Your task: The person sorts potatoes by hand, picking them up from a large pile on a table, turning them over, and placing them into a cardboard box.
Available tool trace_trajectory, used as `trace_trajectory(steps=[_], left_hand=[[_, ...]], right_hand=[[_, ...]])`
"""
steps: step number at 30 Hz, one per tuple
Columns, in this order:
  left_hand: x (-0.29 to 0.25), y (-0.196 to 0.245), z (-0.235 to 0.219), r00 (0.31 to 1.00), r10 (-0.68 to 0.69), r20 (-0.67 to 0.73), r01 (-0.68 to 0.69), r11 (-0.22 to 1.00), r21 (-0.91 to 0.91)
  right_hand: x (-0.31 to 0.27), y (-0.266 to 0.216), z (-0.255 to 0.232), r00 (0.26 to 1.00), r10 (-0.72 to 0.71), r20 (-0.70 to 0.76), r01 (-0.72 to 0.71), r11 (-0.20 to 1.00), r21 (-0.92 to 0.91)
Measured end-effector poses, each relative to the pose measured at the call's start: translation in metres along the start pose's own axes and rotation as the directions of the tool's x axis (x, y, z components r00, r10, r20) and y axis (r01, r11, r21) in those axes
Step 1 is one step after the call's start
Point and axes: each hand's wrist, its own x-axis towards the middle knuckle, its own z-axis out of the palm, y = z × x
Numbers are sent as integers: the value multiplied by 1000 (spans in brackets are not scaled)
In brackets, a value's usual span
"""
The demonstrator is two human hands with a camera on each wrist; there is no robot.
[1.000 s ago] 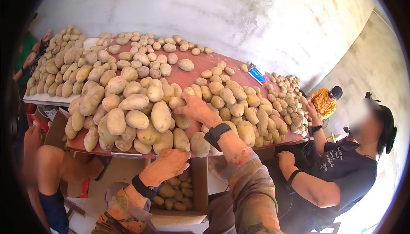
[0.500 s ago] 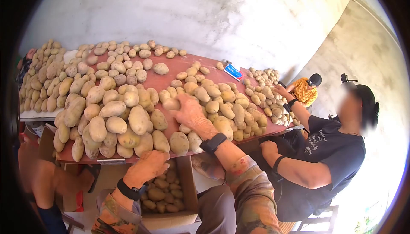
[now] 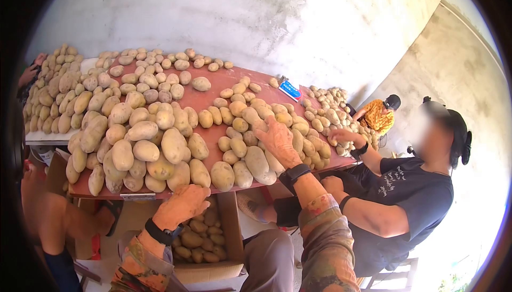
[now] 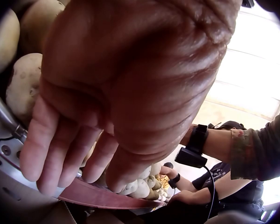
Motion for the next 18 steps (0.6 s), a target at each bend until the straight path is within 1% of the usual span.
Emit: trace_trajectory(steps=[3, 6, 9, 12, 15, 18], left_hand=[[0, -1, 0, 1000, -9, 15, 9, 1000, 2], [-1, -3, 2, 1000, 4, 2, -4, 1000, -8], [-1, -1, -1, 1000, 7, -16, -7, 1000, 3], [-1, -4, 2, 1000, -8, 0, 8, 1000, 7], [-2, -3, 3, 1000, -6, 7, 6, 1000, -10], [-1, -3, 3, 1000, 1, 8, -1, 1000, 3]], right_hand=[[2, 3, 10, 999, -34, -21, 32, 993, -113], [4, 5, 20, 988, -136, -72, 119, 971, -207], [8, -3, 18, 996, -93, -11, 89, 973, -215], [8, -11, 10, 997, -77, -12, 72, 968, -239], [9, -1, 8, 995, -95, 41, 101, 976, -193], [6, 1, 5, 998, -63, 16, 65, 985, -161]])
